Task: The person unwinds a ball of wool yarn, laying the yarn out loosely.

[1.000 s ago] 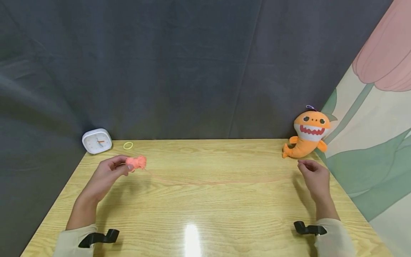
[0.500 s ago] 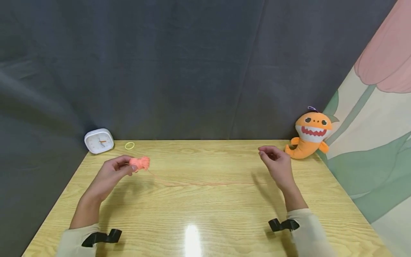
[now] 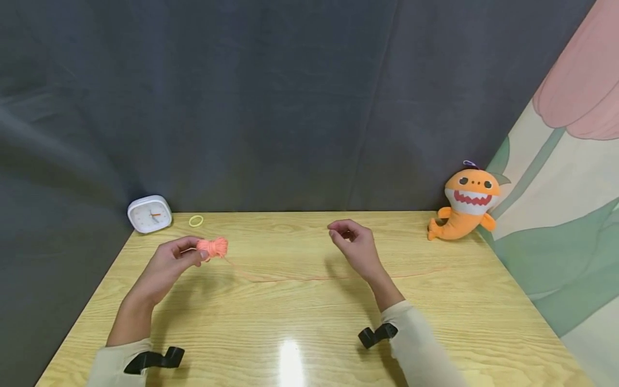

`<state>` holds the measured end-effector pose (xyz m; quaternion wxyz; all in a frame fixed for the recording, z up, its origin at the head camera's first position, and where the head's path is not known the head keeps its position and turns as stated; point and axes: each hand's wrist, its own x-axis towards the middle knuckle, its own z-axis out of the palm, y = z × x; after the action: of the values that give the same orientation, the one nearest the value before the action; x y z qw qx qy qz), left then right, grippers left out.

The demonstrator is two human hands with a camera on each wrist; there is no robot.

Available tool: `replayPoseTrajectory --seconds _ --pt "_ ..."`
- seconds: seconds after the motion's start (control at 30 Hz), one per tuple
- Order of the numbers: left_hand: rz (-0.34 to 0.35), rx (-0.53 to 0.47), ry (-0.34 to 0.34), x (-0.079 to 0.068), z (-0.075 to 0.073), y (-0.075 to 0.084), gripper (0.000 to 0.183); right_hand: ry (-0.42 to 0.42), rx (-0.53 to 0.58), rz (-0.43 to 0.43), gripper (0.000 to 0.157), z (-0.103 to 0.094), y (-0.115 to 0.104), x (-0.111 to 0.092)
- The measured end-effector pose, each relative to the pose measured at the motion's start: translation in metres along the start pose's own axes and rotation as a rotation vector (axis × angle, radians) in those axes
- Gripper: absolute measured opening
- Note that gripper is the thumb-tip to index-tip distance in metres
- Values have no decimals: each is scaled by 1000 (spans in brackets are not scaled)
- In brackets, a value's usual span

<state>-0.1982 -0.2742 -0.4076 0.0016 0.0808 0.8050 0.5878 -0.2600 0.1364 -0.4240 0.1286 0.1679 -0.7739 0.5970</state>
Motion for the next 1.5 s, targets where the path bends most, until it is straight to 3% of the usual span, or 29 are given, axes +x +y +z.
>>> replayPoseTrajectory --seconds 0.3,0.77,1.07,1.3,1.5 --pt "3 -22 -5 -1 -1 -1 21 -141 62 -29 12 63 -3 -6" --pt "17 -47 -22 2 3 3 25 -243 152 -41 12 129 -9 -14" --pt "57 -65 -36 3 4 5 24 -304 186 -61 14 159 -14 -14" --pt "65 -83 -42 2 4 6 21 -379 174 -33 15 172 -16 -19" --pt "63 -74 -41 2 4 6 22 -392 164 -33 13 179 -17 -22"
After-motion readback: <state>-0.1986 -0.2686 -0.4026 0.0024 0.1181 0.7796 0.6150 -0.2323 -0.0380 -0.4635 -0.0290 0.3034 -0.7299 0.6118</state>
